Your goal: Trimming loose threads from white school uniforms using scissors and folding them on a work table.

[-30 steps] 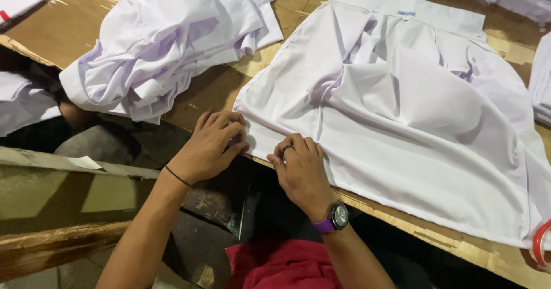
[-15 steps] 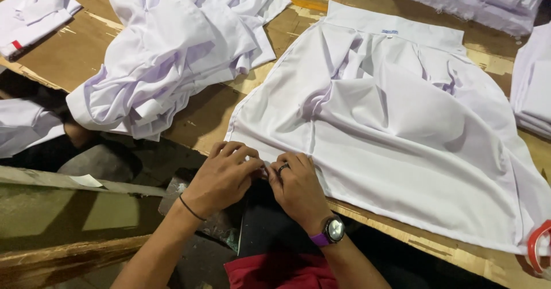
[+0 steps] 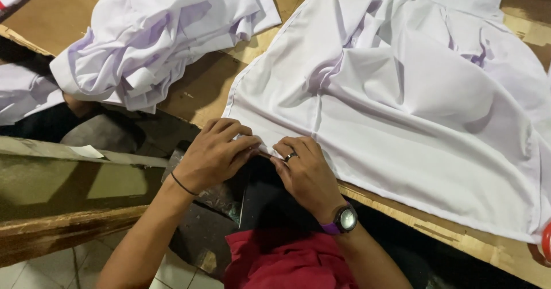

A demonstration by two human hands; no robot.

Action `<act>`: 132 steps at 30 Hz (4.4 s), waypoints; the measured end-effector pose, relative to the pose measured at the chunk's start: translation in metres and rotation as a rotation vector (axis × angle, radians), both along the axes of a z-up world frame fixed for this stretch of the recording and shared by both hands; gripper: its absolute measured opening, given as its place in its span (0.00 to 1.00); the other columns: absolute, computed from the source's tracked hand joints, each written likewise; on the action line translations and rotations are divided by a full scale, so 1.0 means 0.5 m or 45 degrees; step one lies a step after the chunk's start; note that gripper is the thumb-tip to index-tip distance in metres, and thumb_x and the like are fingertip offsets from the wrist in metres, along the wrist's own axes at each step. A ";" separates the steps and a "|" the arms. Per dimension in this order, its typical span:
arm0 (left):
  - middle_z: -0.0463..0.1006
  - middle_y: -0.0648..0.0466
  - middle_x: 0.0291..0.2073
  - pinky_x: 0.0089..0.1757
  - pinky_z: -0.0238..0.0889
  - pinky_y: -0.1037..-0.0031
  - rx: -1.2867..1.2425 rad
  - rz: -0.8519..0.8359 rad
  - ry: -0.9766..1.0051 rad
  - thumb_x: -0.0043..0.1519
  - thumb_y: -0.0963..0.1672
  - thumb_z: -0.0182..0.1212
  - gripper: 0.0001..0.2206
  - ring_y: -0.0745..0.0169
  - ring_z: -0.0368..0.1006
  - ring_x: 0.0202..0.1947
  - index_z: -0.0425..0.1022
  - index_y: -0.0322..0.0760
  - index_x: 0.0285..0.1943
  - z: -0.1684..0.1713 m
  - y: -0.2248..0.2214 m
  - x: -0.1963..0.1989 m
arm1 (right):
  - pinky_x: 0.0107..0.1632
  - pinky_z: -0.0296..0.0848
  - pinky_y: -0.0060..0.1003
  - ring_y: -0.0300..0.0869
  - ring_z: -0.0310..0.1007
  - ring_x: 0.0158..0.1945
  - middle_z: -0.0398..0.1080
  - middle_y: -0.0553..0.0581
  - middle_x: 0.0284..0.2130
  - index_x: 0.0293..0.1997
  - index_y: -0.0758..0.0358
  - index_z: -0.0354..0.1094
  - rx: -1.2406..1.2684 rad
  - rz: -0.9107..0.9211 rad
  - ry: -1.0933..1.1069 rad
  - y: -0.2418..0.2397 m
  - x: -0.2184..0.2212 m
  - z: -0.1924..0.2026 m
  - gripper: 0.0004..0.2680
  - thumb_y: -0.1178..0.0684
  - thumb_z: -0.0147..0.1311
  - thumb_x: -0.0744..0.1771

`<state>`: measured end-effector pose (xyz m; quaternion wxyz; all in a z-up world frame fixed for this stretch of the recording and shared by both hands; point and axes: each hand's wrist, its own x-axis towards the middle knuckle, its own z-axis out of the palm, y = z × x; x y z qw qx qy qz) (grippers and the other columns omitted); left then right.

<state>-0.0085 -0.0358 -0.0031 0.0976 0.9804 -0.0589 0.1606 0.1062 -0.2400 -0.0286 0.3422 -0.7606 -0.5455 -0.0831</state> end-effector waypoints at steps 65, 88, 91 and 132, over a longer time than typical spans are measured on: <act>0.76 0.64 0.45 0.55 0.59 0.49 -0.216 0.420 0.193 0.59 0.54 0.69 0.12 0.51 0.68 0.55 0.73 0.54 0.40 0.010 0.088 -0.005 | 0.48 0.70 0.39 0.50 0.70 0.50 0.73 0.57 0.48 0.53 0.59 0.77 -0.117 -0.001 -0.212 -0.011 -0.010 -0.011 0.09 0.51 0.52 0.71; 0.74 0.45 0.39 0.54 0.61 0.51 -0.434 0.032 -0.627 0.63 0.45 0.61 0.09 0.44 0.70 0.44 0.73 0.32 0.44 0.262 -0.087 0.000 | 0.55 0.72 0.41 0.50 0.72 0.50 0.74 0.57 0.46 0.53 0.62 0.75 0.005 -0.057 -0.232 -0.016 -0.016 -0.034 0.09 0.51 0.55 0.70; 0.73 0.45 0.38 0.53 0.61 0.51 -0.408 0.040 -0.659 0.63 0.44 0.60 0.08 0.45 0.69 0.43 0.73 0.31 0.43 0.259 -0.078 0.015 | 0.55 0.72 0.41 0.50 0.72 0.50 0.74 0.57 0.46 0.53 0.62 0.75 0.020 -0.049 -0.224 -0.016 -0.013 -0.039 0.09 0.51 0.55 0.69; 0.80 0.56 0.41 0.53 0.61 0.64 -0.261 0.335 -0.406 0.64 0.42 0.66 0.08 0.55 0.74 0.49 0.83 0.45 0.51 0.054 -0.103 -0.008 | 0.54 0.73 0.41 0.51 0.73 0.49 0.73 0.58 0.47 0.53 0.63 0.73 0.039 -0.032 -0.216 -0.014 -0.013 -0.023 0.10 0.54 0.59 0.68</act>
